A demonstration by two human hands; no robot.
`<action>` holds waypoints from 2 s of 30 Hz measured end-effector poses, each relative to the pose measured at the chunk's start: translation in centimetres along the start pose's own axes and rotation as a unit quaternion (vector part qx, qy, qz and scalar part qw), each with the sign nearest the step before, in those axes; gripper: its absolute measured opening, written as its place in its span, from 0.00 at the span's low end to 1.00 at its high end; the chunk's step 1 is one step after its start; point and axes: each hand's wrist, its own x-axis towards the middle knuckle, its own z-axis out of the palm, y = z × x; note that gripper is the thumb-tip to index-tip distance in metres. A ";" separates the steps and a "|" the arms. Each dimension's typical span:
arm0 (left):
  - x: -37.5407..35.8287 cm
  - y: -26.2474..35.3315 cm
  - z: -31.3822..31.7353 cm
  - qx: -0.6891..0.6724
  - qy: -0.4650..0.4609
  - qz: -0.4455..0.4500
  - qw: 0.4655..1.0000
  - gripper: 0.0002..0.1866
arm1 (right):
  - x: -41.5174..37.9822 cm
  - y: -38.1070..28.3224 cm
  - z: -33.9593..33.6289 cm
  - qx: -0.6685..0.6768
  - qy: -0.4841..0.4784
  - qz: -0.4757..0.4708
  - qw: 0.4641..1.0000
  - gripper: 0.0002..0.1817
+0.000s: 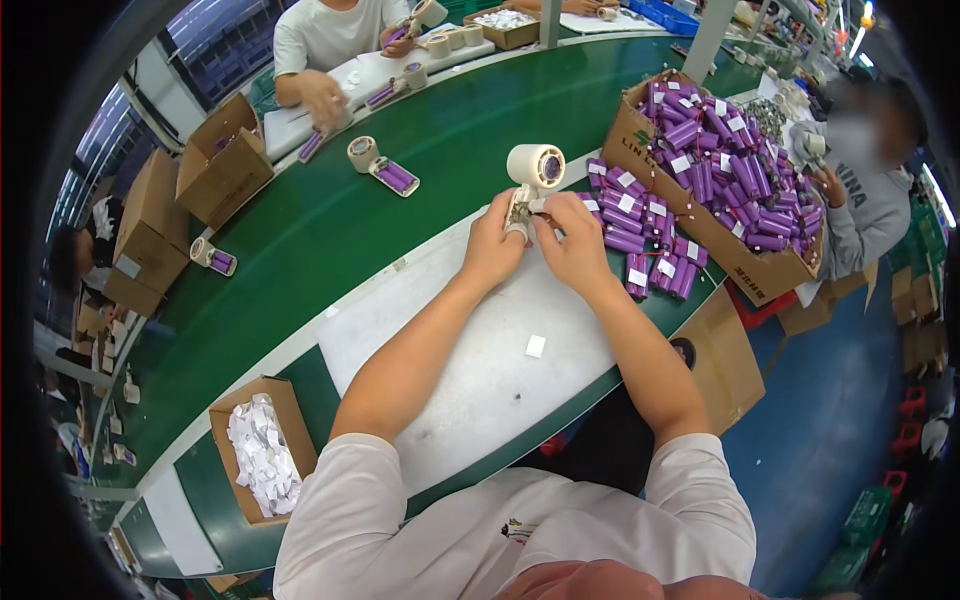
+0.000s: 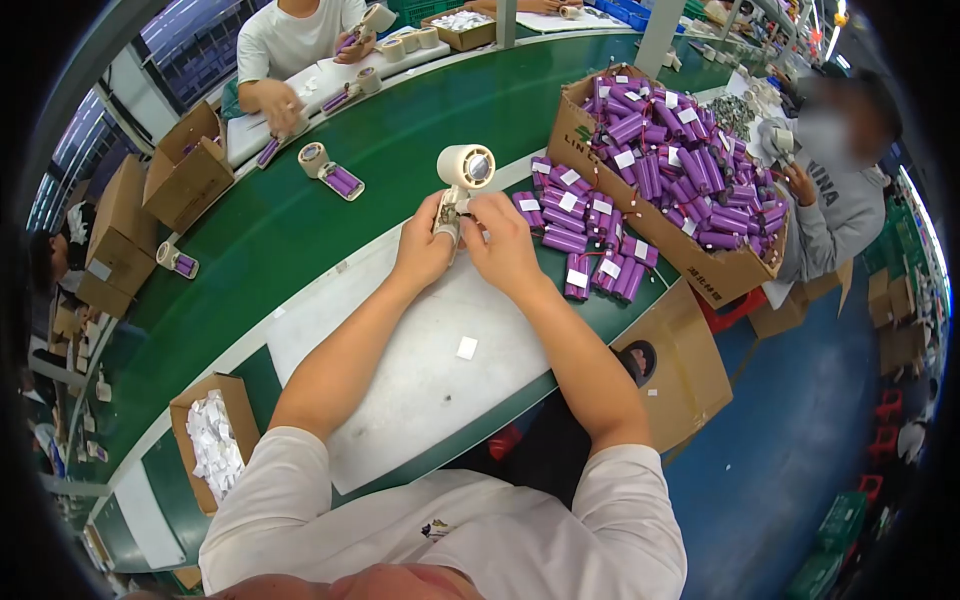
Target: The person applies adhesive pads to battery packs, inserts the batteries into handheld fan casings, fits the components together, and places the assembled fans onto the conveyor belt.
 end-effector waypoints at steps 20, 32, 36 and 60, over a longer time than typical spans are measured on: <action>-0.3 0.3 0.8 -0.007 -0.008 0.021 1.000 0.28 | 0.0 -0.7 -0.4 -0.023 0.054 0.034 0.998 0.10; 0.0 1.9 0.9 -0.189 -0.048 -0.069 0.978 0.18 | -0.1 1.8 -1.1 0.150 0.023 0.267 0.952 0.18; 0.9 1.5 0.6 -0.283 -0.018 -0.151 0.947 0.16 | 1.9 2.4 -5.9 -0.132 0.128 0.145 0.972 0.12; 2.5 -1.0 -1.2 -0.231 -0.063 -0.067 0.969 0.15 | 3.2 -1.9 -3.5 0.139 -0.140 0.273 0.942 0.06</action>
